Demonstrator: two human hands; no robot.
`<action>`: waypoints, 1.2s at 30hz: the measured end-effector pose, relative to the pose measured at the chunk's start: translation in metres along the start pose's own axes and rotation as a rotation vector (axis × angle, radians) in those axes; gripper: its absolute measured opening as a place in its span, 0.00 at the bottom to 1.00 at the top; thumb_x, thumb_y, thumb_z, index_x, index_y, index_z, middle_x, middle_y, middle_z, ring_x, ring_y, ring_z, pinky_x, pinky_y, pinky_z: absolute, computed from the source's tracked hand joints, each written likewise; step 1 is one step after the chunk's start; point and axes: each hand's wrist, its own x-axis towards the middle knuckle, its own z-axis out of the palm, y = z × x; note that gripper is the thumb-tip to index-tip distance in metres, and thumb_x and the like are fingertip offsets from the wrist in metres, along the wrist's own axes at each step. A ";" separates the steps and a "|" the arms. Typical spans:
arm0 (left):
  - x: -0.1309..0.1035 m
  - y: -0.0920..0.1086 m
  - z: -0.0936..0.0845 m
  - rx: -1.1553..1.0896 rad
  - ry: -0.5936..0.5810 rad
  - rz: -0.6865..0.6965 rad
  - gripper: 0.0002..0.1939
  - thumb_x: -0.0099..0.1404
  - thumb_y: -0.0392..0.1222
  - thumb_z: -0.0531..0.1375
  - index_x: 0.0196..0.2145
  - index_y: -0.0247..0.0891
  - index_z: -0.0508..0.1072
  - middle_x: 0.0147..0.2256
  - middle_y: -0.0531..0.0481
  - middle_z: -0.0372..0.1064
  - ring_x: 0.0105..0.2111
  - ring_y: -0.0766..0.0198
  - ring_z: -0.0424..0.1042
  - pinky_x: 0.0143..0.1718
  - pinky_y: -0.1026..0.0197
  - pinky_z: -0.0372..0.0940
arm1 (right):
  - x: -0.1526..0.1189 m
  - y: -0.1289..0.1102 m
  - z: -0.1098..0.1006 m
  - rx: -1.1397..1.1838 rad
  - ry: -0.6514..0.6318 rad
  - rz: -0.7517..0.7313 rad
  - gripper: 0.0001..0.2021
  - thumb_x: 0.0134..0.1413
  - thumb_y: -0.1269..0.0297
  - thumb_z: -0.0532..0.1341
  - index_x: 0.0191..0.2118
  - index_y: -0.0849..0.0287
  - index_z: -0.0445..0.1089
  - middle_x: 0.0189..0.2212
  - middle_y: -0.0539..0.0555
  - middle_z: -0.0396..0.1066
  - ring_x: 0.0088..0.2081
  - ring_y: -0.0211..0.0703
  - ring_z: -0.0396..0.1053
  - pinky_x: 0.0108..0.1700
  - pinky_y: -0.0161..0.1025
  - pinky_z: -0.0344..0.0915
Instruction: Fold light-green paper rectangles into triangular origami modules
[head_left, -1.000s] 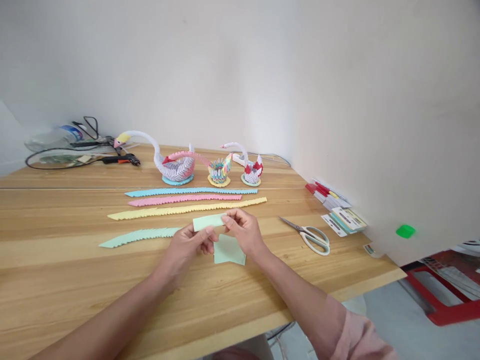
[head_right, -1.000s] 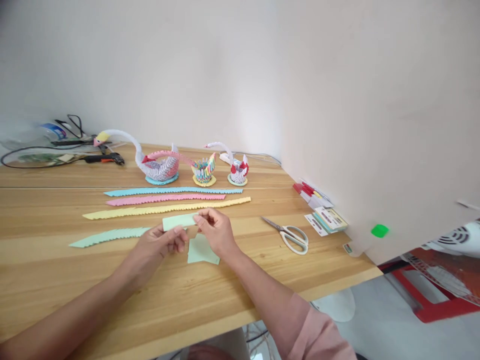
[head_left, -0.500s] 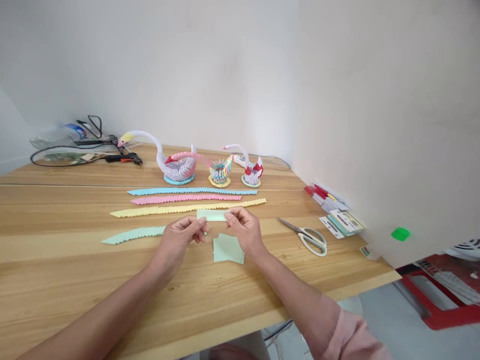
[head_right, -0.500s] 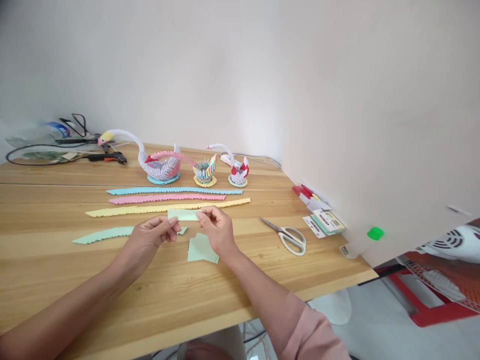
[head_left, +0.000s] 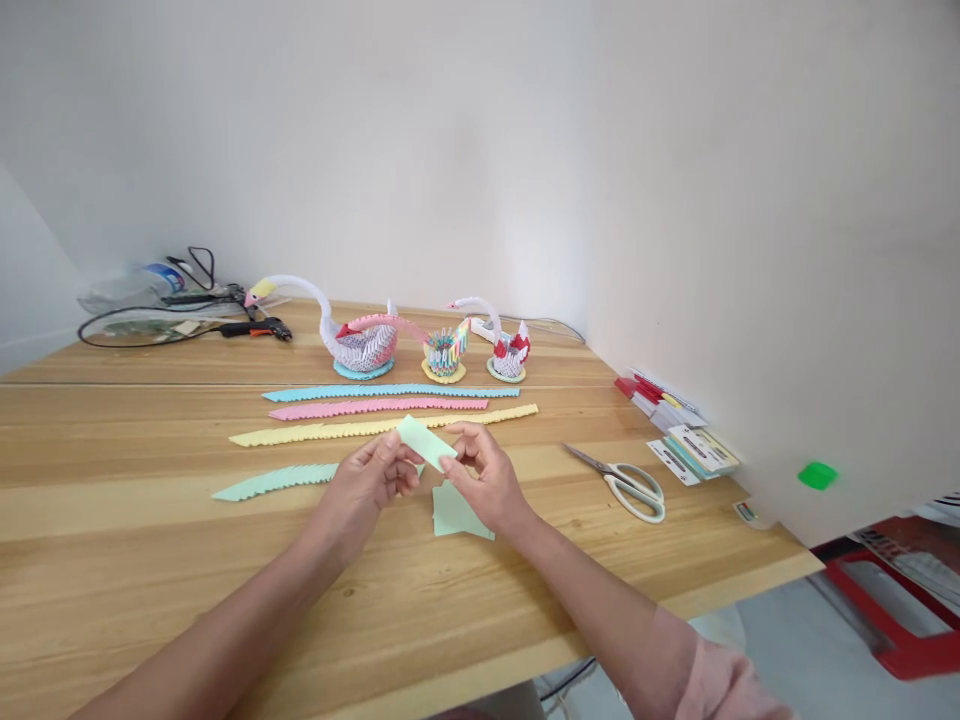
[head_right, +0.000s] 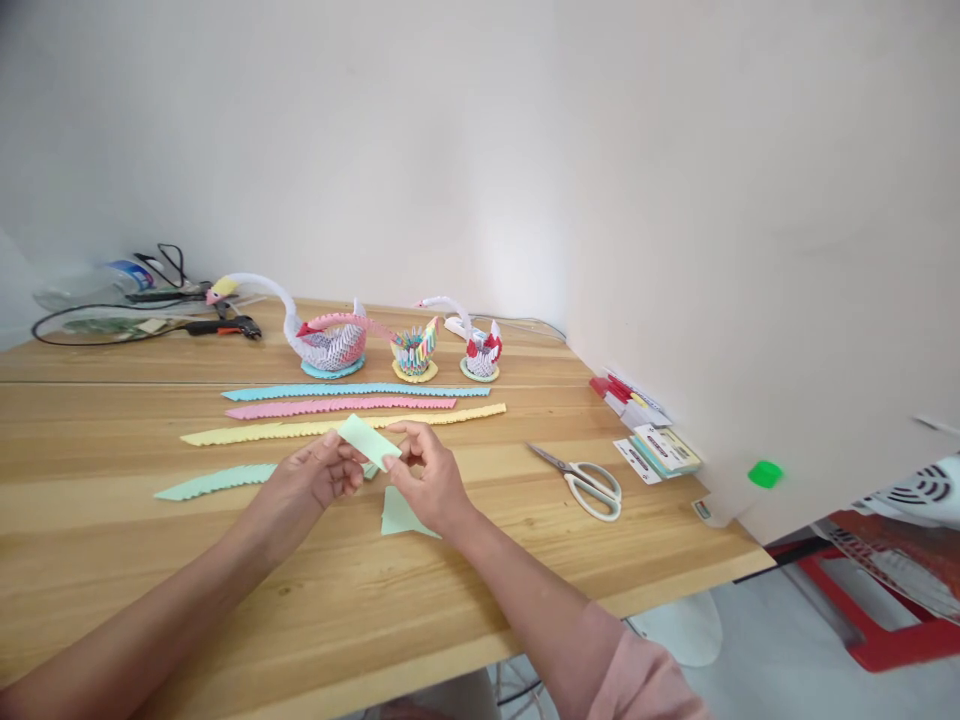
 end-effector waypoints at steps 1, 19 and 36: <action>0.000 -0.002 0.001 0.031 -0.019 -0.021 0.15 0.58 0.52 0.59 0.27 0.36 0.72 0.24 0.52 0.69 0.23 0.68 0.64 0.26 0.65 0.58 | 0.000 0.000 0.000 -0.011 0.010 0.001 0.16 0.51 0.66 0.57 0.47 0.57 0.60 0.22 0.45 0.59 0.26 0.35 0.61 0.33 0.34 0.60; 0.000 -0.001 0.000 0.235 -0.115 -0.079 0.14 0.56 0.48 0.60 0.21 0.35 0.69 0.20 0.53 0.67 0.20 0.70 0.61 0.24 0.66 0.56 | 0.013 0.006 -0.023 -0.437 -0.128 -0.611 0.08 0.55 0.70 0.57 0.34 0.54 0.73 0.45 0.54 0.68 0.48 0.43 0.61 0.44 0.41 0.64; -0.005 -0.002 0.003 0.718 -0.062 0.196 0.12 0.59 0.44 0.55 0.22 0.38 0.72 0.22 0.53 0.71 0.26 0.64 0.71 0.30 0.65 0.64 | 0.007 -0.004 -0.011 -0.029 -0.008 0.009 0.06 0.44 0.64 0.65 0.26 0.60 0.67 0.25 0.49 0.68 0.28 0.36 0.65 0.33 0.34 0.63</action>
